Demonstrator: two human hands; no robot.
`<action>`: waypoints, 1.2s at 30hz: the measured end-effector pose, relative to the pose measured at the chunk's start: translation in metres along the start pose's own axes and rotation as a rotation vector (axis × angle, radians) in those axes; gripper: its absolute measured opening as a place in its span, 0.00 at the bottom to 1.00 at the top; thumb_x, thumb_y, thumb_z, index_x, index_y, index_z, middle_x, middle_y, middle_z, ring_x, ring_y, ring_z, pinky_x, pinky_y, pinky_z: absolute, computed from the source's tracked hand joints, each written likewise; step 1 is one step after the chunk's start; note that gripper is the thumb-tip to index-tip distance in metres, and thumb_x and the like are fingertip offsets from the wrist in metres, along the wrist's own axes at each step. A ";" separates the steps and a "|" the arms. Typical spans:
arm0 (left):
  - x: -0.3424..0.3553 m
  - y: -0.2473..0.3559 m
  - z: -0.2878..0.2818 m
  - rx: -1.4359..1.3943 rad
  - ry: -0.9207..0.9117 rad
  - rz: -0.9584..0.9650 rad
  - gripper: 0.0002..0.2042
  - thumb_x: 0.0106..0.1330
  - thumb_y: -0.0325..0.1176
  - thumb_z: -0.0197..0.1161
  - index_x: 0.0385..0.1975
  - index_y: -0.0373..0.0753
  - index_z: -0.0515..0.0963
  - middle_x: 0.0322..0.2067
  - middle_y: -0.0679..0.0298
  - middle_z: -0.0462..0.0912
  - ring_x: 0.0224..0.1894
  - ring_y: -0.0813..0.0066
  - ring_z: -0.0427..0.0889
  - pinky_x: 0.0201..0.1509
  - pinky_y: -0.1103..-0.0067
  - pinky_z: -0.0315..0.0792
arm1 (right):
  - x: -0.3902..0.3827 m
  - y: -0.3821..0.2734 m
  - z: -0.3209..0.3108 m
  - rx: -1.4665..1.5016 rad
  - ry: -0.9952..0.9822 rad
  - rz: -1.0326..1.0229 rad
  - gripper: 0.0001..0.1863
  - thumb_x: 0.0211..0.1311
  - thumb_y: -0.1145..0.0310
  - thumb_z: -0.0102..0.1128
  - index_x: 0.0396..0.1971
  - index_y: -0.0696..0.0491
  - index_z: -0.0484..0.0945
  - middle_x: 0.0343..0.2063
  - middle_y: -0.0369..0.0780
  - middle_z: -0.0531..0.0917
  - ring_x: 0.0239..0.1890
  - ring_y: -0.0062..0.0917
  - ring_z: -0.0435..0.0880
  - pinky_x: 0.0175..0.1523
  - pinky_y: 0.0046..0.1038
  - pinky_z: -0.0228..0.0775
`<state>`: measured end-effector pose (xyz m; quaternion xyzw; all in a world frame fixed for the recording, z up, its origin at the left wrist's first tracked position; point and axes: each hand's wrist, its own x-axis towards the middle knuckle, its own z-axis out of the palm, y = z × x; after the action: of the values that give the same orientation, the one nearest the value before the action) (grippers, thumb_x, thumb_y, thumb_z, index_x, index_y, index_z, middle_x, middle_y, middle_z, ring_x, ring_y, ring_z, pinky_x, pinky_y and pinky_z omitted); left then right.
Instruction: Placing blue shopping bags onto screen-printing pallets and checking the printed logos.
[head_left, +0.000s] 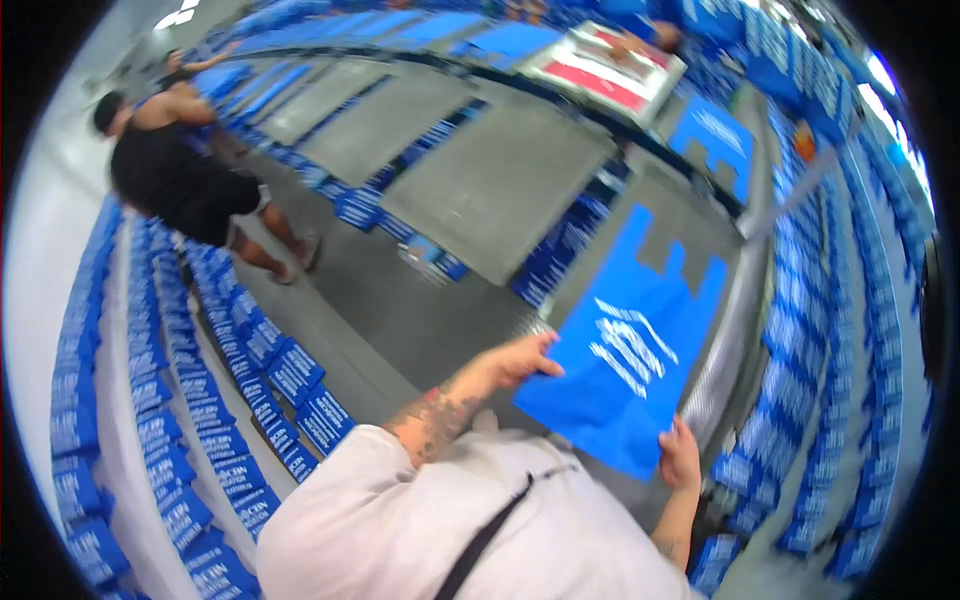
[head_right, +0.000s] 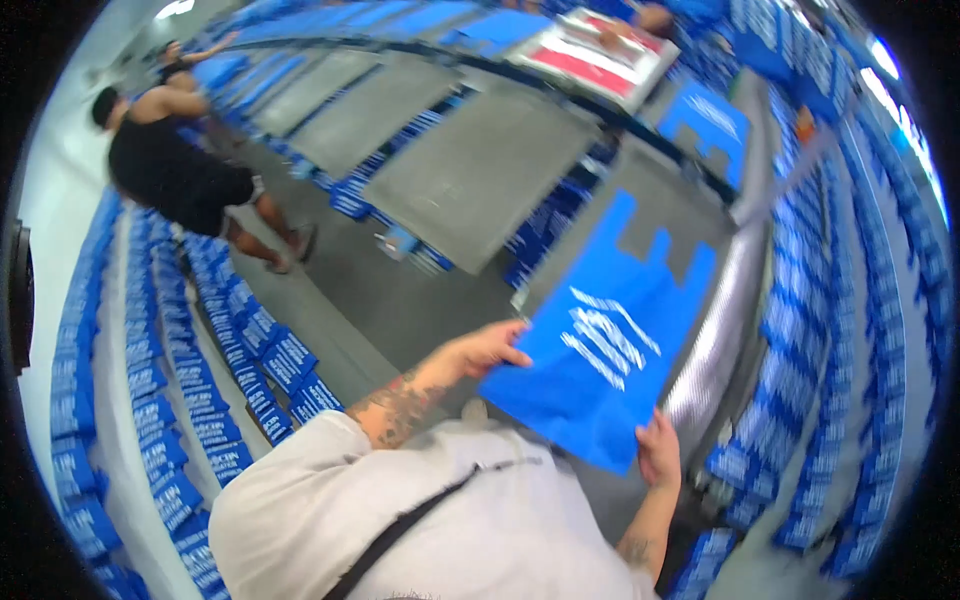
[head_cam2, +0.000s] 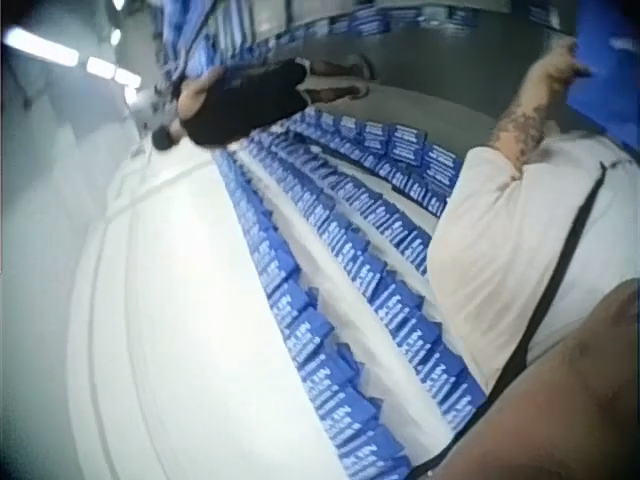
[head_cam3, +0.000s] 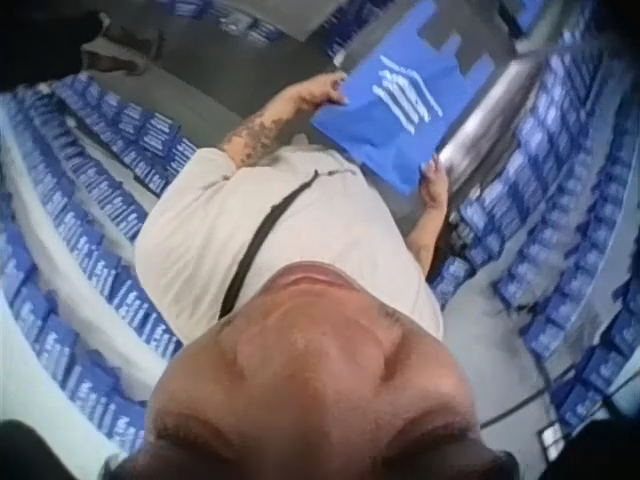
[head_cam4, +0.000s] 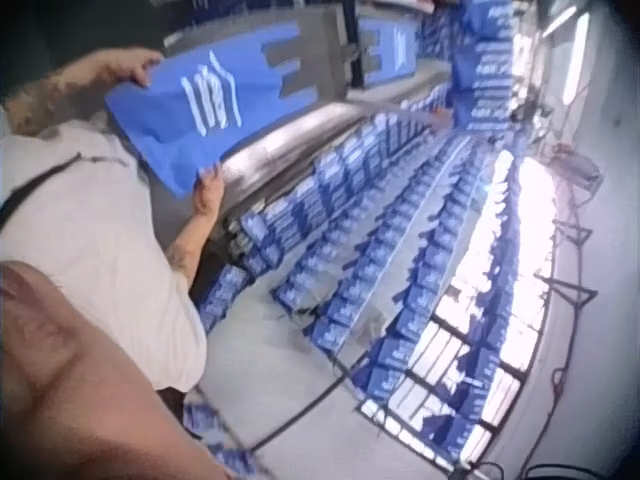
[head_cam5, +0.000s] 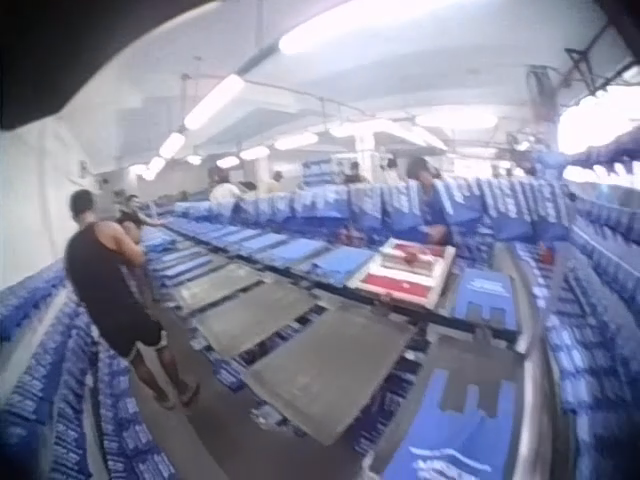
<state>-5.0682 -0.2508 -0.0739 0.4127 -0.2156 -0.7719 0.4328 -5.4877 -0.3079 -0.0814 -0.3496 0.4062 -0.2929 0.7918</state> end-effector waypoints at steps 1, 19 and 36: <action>-0.005 -0.003 0.000 -0.011 -0.141 0.092 0.35 0.55 0.19 0.73 0.64 0.39 0.68 0.57 0.59 0.79 0.59 0.66 0.79 0.65 0.64 0.75 | -0.006 -0.001 -0.001 0.034 -0.058 -0.026 0.43 0.56 0.82 0.67 0.73 0.58 0.58 0.61 0.44 0.78 0.60 0.33 0.80 0.66 0.36 0.73; 0.086 0.026 -0.008 0.038 0.363 -0.004 0.18 0.75 0.43 0.61 0.54 0.34 0.78 0.44 0.59 0.86 0.42 0.71 0.86 0.48 0.71 0.82 | 0.092 -0.032 -0.033 -0.016 0.319 0.162 0.23 0.74 0.54 0.59 0.55 0.59 0.77 0.45 0.40 0.85 0.44 0.25 0.85 0.50 0.28 0.78; 0.064 0.040 -0.018 0.345 0.428 0.341 0.08 0.72 0.30 0.65 0.47 0.36 0.83 0.38 0.69 0.84 0.39 0.82 0.82 0.46 0.81 0.77 | 0.087 -0.049 -0.039 -0.051 0.214 -0.100 0.14 0.72 0.65 0.64 0.53 0.49 0.80 0.41 0.32 0.87 0.39 0.17 0.84 0.46 0.26 0.77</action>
<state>-5.0519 -0.3260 -0.0853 0.5911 -0.3134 -0.5358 0.5151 -5.4860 -0.4136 -0.0971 -0.3560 0.4779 -0.3572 0.7192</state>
